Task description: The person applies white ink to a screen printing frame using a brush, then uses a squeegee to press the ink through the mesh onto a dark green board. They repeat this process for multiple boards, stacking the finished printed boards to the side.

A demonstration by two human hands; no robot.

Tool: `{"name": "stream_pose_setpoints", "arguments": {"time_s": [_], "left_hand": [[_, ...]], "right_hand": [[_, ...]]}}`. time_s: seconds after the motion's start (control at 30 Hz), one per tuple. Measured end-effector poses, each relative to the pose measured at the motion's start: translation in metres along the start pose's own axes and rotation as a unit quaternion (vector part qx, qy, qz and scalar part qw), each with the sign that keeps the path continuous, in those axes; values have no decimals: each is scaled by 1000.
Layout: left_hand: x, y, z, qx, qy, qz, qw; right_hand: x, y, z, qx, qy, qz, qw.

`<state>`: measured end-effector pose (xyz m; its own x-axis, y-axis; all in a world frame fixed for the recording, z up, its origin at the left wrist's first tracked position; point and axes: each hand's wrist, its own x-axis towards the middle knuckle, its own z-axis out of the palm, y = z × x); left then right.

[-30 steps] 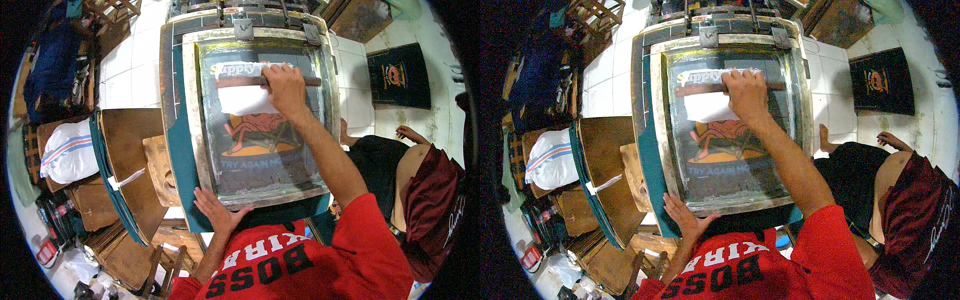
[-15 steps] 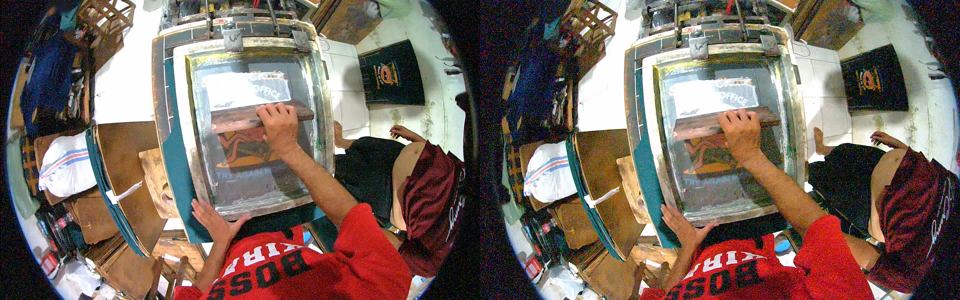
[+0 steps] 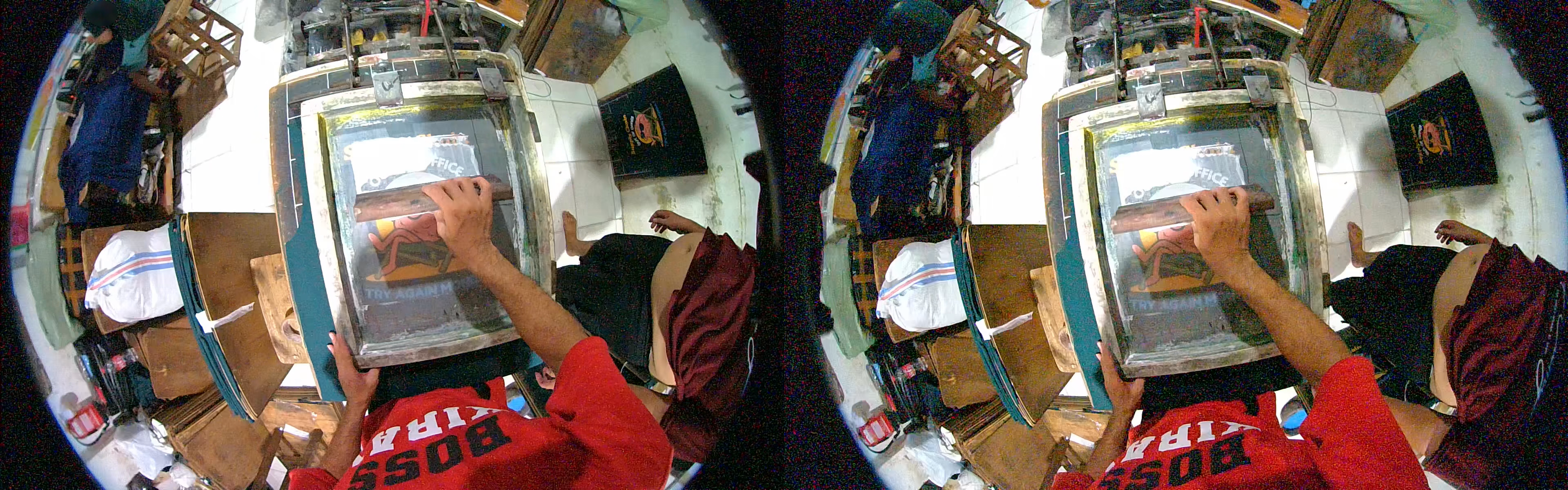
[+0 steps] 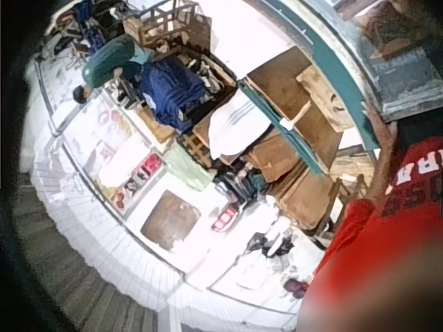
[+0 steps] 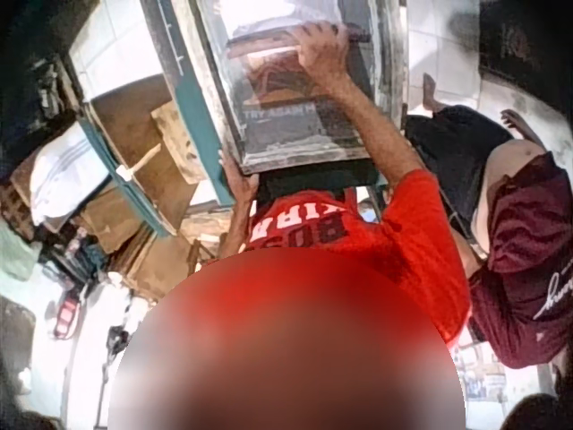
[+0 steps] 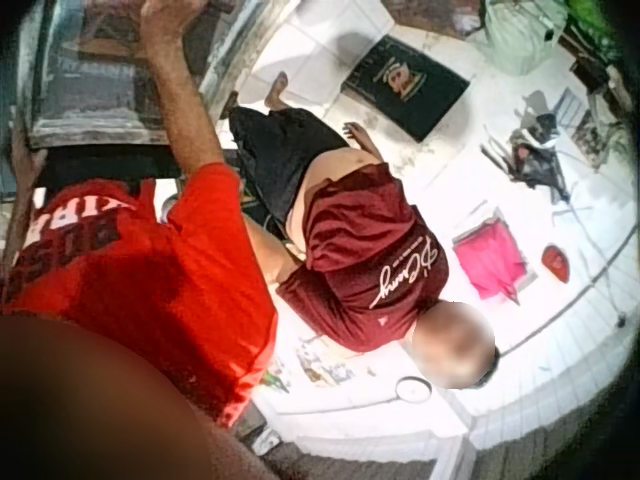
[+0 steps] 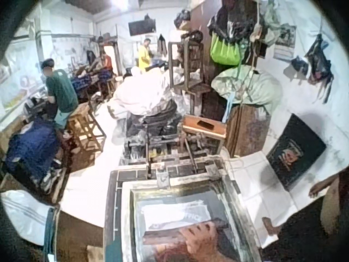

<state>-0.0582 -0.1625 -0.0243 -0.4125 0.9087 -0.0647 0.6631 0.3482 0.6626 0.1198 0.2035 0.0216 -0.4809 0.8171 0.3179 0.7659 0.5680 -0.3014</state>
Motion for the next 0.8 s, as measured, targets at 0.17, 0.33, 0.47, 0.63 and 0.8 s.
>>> {"name": "stream_pose_setpoints", "arguments": {"time_s": [0.17, 0.33, 0.47, 0.63, 0.8], "left_hand": [[-17, -11, -1, -31, 6, -22, 999], [-18, -4, -6, -113, 20, -43, 993], [-13, 10, -15, -88, 28, -16, 996], [-5, 19, -20, -82, 36, 27, 996], [-4, 20, -22, -47, 39, 42, 997]], "right_hand": [[-4, 4, -1, 17, 20, -12, 1000], [-2, 2, -7, 12, 22, -9, 1000], [16, -2, -9, -15, 13, 1, 1000], [42, 5, -20, -27, -40, -17, 999], [64, 11, -33, -33, -14, -41, 999]]}}
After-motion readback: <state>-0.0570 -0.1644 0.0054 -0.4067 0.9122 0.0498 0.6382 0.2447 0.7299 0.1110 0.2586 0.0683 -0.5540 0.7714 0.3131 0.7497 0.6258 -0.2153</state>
